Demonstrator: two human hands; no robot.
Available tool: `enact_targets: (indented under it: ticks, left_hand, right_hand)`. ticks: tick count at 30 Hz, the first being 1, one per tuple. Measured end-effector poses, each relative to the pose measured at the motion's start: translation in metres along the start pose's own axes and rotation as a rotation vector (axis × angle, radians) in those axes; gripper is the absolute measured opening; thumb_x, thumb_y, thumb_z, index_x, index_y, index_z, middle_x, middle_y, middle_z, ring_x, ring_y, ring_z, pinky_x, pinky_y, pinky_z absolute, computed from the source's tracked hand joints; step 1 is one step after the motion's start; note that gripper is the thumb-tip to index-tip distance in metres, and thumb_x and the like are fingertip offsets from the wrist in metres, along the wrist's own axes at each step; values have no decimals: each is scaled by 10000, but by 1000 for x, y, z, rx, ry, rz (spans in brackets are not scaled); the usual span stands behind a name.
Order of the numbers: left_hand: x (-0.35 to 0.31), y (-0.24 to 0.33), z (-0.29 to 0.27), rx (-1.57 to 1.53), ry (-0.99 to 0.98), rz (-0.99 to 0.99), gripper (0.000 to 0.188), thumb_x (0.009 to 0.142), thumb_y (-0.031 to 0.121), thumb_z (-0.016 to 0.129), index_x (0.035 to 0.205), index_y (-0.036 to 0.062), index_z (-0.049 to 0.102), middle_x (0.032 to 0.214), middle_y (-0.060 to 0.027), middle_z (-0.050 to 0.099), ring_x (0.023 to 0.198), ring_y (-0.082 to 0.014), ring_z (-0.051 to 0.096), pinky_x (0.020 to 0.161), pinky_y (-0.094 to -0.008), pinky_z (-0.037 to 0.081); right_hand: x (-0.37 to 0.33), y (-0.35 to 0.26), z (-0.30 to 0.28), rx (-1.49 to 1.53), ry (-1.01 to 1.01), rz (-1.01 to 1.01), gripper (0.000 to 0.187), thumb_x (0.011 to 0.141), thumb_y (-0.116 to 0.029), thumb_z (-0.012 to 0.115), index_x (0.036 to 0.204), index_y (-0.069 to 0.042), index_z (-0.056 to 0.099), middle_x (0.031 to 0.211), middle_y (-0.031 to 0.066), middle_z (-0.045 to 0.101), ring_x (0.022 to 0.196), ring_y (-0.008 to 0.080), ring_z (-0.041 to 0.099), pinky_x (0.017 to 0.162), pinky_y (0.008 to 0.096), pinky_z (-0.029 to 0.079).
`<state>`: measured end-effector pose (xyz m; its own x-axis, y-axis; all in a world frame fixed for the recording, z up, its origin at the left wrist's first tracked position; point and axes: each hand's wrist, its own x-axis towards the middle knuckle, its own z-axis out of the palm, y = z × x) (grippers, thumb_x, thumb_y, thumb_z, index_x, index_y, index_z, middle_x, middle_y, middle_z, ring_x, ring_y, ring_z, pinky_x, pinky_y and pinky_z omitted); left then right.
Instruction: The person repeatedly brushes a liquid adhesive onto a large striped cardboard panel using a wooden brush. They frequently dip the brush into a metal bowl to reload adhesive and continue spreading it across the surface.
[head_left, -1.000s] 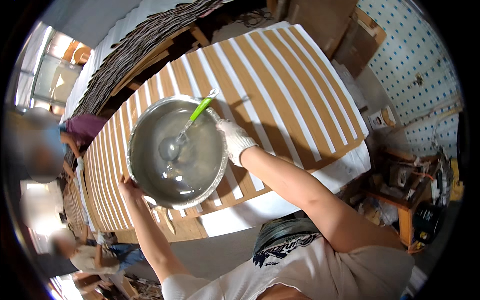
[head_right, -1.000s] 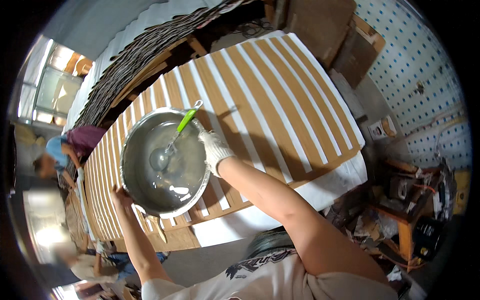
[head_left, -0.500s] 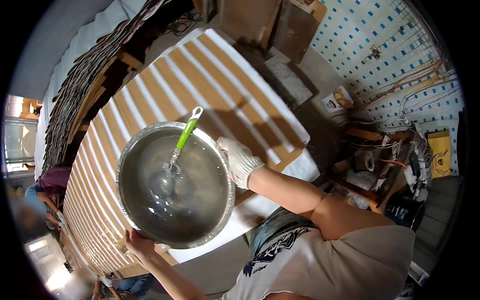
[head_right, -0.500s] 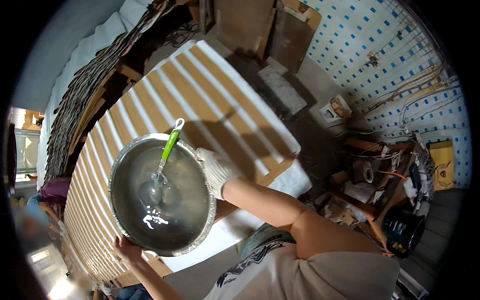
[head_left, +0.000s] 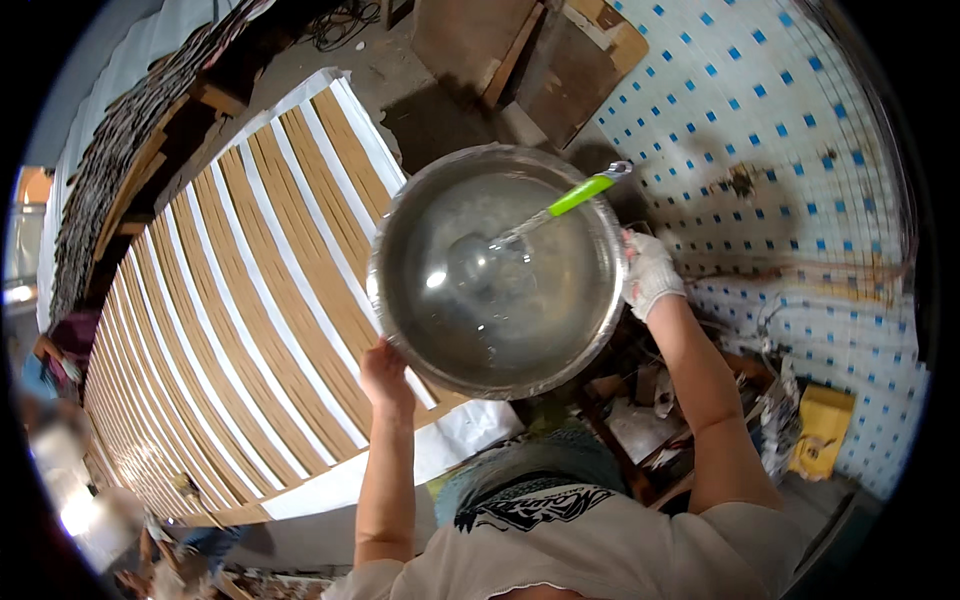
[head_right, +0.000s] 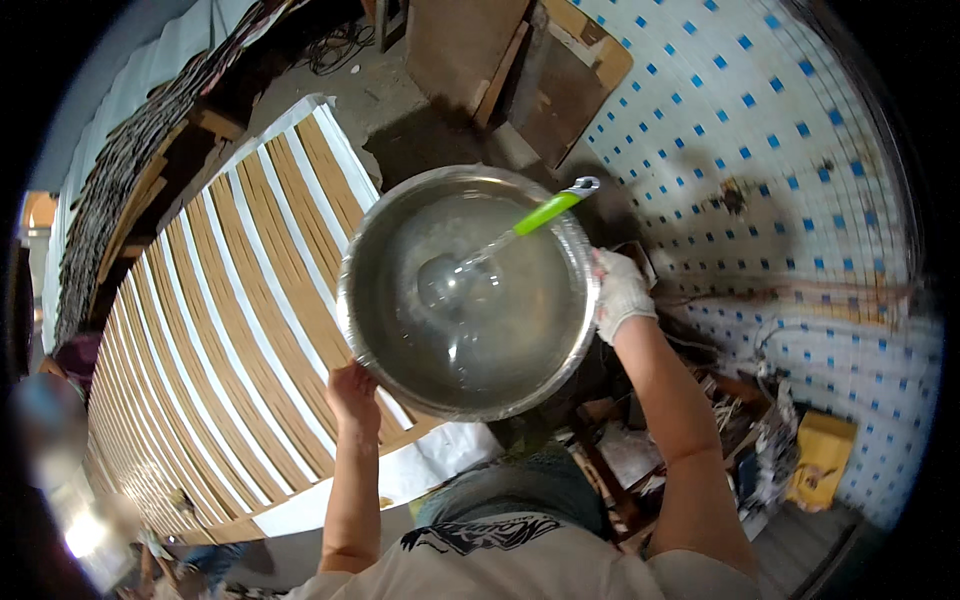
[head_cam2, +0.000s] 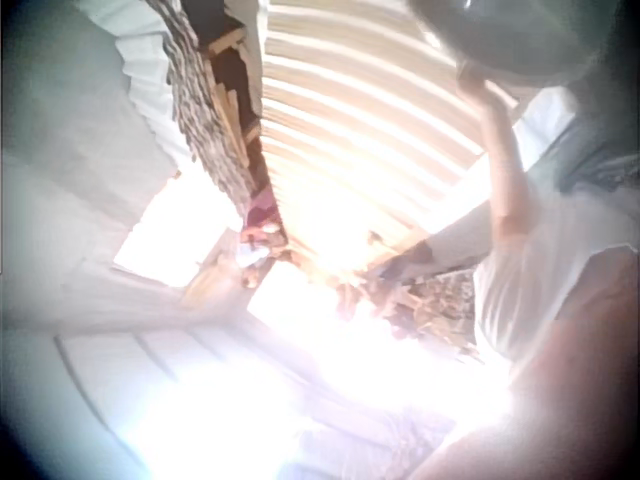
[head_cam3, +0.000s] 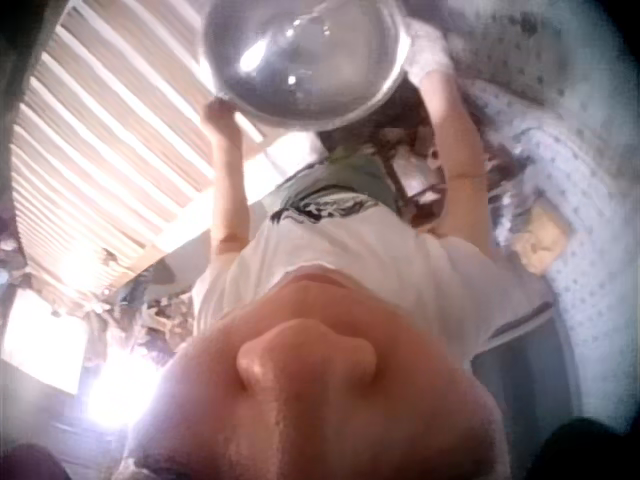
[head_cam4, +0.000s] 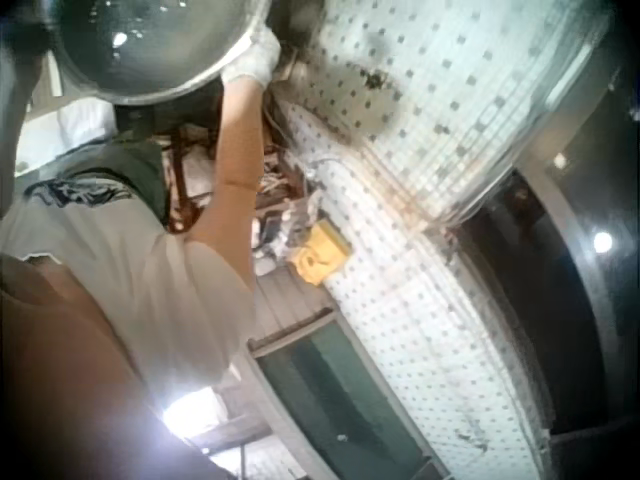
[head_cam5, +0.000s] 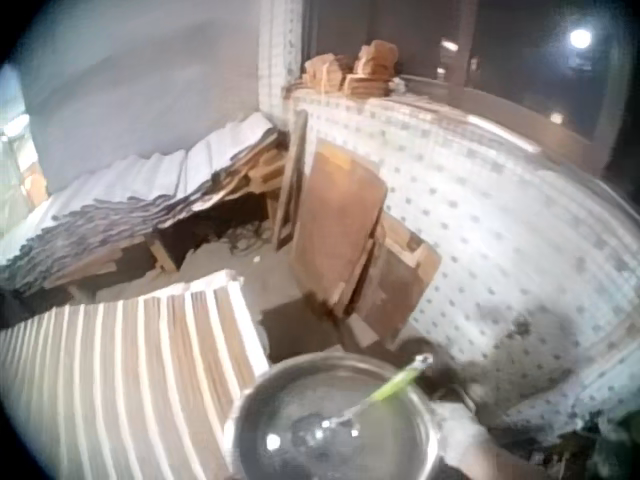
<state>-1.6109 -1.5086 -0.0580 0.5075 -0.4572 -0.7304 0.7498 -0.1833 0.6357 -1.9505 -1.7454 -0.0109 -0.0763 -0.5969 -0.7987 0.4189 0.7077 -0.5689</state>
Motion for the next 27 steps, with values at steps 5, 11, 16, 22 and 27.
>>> enact_targets:
  ticks: [5, 11, 16, 22, 27]
  left_hand:
    - [13, -60, 95, 168, -86, -130, 271, 851, 137, 476, 1066, 59, 623, 998, -54, 641, 979, -185, 587, 930, -354, 433]
    - [75, -159, 123, 136, 37, -279, 800, 720, 121, 603, 1449, -62, 328, 1300, -167, 509, 1188, -271, 462, 1035, -355, 344]
    - [94, -174, 160, 226, 313, -317, 612, 670, 141, 612, 1225, -71, 466, 1230, -178, 500, 1142, -297, 457, 1009, -395, 353]
    - [140, -182, 169, -3, 457, -397, 544, 671, 167, 640, 1141, -74, 510, 1135, -167, 534, 1073, -300, 487, 953, -421, 389]
    - [142, -172, 188, 278, 547, -358, 507, 691, 214, 662, 1089, -71, 533, 1123, -181, 567, 1010, -289, 516, 892, -416, 415]
  right_hand:
    - [119, -63, -27, -289, 166, -145, 276, 945, -292, 557, 1025, -39, 631, 929, 96, 592, 825, 255, 585, 730, 426, 517]
    - [262, -88, -26, -419, 71, -245, 257, 894, -223, 582, 1030, -18, 655, 924, 80, 607, 846, 248, 571, 780, 397, 484]
    - [342, -74, 22, -515, 3, -95, 231, 859, -195, 587, 980, -22, 682, 931, 86, 653, 845, 245, 587, 805, 385, 477]
    - [374, -21, 81, -669, -37, -123, 349, 908, -350, 573, 1020, -50, 713, 969, 96, 689, 846, 215, 619, 838, 359, 495]
    - [356, -8, 105, -820, 72, -415, 479, 899, -366, 575, 1107, 55, 669, 1063, 118, 700, 960, 193, 634, 902, 323, 466]
